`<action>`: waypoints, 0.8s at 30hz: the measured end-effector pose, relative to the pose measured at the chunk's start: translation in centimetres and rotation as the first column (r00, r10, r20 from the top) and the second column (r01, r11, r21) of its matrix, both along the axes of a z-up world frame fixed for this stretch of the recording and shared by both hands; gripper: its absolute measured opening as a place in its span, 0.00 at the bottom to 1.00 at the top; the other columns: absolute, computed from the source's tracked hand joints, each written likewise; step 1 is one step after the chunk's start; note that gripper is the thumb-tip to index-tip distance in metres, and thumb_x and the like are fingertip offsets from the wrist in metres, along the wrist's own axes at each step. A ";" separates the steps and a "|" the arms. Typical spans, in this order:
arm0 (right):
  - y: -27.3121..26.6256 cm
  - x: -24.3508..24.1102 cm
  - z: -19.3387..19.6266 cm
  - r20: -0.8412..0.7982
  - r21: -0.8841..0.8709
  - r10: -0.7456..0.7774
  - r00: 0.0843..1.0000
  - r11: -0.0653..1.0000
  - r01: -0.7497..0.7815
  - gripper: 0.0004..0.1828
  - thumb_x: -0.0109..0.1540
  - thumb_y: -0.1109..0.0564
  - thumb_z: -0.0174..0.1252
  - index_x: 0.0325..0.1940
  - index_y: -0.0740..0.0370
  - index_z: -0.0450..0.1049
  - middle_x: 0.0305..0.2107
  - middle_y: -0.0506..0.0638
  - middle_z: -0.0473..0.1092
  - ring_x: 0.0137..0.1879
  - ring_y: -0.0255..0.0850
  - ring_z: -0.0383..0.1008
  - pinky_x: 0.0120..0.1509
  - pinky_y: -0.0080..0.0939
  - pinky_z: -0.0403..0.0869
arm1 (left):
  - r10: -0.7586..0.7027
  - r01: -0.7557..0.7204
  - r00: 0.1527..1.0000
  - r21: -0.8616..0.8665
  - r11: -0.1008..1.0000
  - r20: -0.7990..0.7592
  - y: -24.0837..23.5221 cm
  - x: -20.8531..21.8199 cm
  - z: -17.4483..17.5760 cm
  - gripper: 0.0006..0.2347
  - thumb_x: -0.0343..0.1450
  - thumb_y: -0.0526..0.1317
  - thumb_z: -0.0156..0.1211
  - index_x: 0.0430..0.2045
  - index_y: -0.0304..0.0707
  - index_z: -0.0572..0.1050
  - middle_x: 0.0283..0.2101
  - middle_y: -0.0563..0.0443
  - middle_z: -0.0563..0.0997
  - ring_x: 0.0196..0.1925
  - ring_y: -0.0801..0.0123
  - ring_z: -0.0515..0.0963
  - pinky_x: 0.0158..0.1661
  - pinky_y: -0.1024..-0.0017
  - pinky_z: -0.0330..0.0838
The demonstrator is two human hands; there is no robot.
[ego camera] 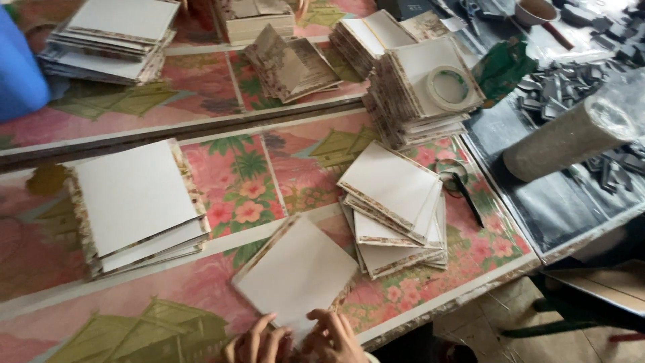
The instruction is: The person assembles small notebooks by placing a white paper sheet onto a patterned cover and pressing the edges to secure them. They repeatedly pick up covers and sheets from piles on the table, align them, and stack the finished notebooks.
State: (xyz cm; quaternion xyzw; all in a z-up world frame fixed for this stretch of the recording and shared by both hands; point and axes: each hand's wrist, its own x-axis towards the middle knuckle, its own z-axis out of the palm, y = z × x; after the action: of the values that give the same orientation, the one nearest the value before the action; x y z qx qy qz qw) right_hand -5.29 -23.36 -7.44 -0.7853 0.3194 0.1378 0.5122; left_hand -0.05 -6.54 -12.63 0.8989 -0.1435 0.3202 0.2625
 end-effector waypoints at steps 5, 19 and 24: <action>5.2 -0.2 -1.2 0.453 -0.036 -0.004 0.892 0.999 0.022 0.24 0.58 0.57 0.59 0.58 0.46 0.82 0.35 0.46 0.86 0.40 0.31 0.91 0.48 0.30 0.85 | -0.074 0.079 0.995 0.080 0.994 -0.062 3.7 2.0 3.9 0.06 0.75 0.56 0.57 0.40 0.73 0.81 0.56 0.76 0.84 0.40 0.69 0.78 0.46 0.69 0.71; 2.9 -2.1 4.7 0.712 -0.471 0.503 0.489 0.859 -0.198 0.14 0.65 0.57 0.69 0.54 0.59 0.87 0.63 0.67 0.68 0.57 0.47 0.83 0.62 0.41 0.83 | -0.285 0.346 0.821 0.033 0.938 -0.494 6.6 4.0 10.8 0.21 0.65 0.53 0.73 0.54 0.69 0.81 0.69 0.78 0.78 0.59 0.64 0.74 0.56 0.54 0.65; 4.3 -1.1 7.3 0.672 -0.506 0.403 0.622 0.863 -0.012 0.06 0.63 0.58 0.67 0.43 0.57 0.87 0.58 0.59 0.73 0.54 0.44 0.81 0.57 0.38 0.84 | -0.285 0.338 0.807 0.009 0.941 -0.518 6.7 3.7 11.1 0.23 0.64 0.54 0.78 0.55 0.67 0.83 0.70 0.78 0.75 0.62 0.61 0.71 0.59 0.47 0.60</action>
State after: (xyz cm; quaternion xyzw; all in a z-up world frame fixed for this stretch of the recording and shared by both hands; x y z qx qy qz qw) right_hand -6.40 -19.07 -0.13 -0.8982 0.0021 -0.2220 0.3793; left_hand 3.63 0.12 -1.58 0.9274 -0.2303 0.0163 0.2944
